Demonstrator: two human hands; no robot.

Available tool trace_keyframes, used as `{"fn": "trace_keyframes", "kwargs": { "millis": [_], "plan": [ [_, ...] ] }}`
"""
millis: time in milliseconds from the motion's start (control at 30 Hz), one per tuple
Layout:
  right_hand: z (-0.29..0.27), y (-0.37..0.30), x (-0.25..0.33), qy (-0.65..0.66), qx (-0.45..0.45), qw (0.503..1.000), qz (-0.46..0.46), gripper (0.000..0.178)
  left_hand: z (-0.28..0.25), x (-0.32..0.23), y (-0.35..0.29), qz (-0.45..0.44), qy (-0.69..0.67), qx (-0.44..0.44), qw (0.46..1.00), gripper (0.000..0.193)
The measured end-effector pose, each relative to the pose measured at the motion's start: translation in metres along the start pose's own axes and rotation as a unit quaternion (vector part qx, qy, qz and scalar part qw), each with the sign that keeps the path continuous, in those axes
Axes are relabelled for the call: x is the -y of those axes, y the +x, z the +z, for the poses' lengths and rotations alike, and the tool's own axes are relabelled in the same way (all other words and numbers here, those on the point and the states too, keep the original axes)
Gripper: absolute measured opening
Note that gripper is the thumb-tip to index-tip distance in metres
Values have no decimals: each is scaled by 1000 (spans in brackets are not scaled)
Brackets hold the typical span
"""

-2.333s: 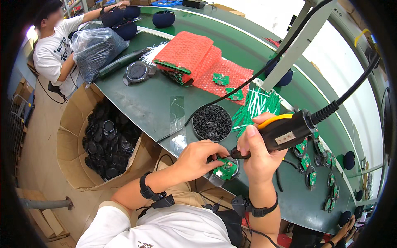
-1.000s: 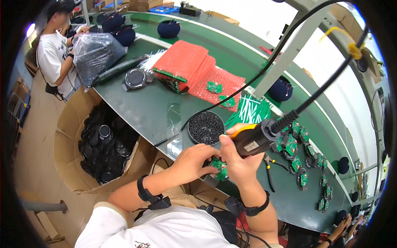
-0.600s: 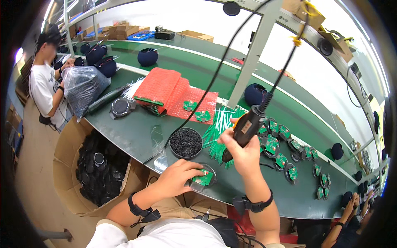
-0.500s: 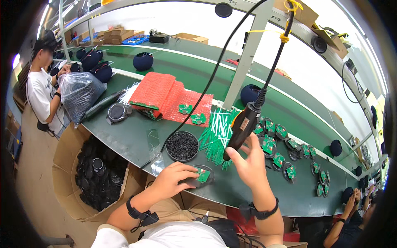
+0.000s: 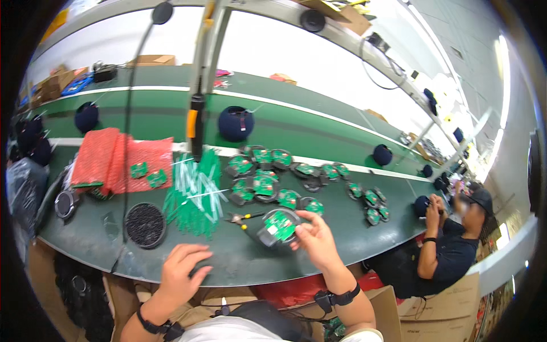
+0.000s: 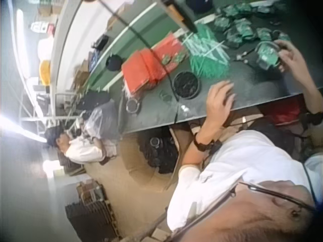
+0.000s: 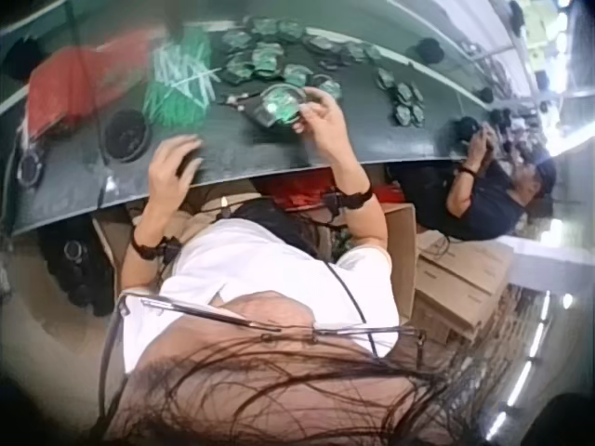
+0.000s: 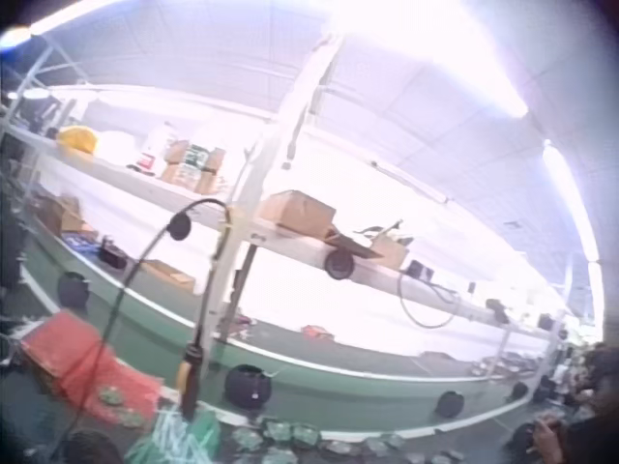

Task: Assemble electronic circuit boards into plastic housings and secure them with a power screwdriver.

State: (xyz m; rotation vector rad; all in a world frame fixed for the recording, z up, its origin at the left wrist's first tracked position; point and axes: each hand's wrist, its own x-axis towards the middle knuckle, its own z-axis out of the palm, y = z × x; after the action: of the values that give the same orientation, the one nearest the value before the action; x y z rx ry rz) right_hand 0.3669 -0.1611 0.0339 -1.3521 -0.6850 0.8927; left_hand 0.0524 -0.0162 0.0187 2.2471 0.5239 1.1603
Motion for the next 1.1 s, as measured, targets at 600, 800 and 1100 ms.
{"fn": "trace_keyframes", "kwargs": {
  "millis": [600, 800, 1100],
  "plan": [
    [-512, 28, -58, 110, -649, 741, -133, 57, 6, 21, -32, -20, 201, -1, 979, 20],
    [-460, 16, -30, -277, -677, 681, -47, 39, 11, 17, -26, -18, 189, 1, 982, 19],
    [17, 30, 15, -511, 125, 822, -221, 32, 6, 20, -26, -32, 212, 15, 977, 17]
  ]
}}
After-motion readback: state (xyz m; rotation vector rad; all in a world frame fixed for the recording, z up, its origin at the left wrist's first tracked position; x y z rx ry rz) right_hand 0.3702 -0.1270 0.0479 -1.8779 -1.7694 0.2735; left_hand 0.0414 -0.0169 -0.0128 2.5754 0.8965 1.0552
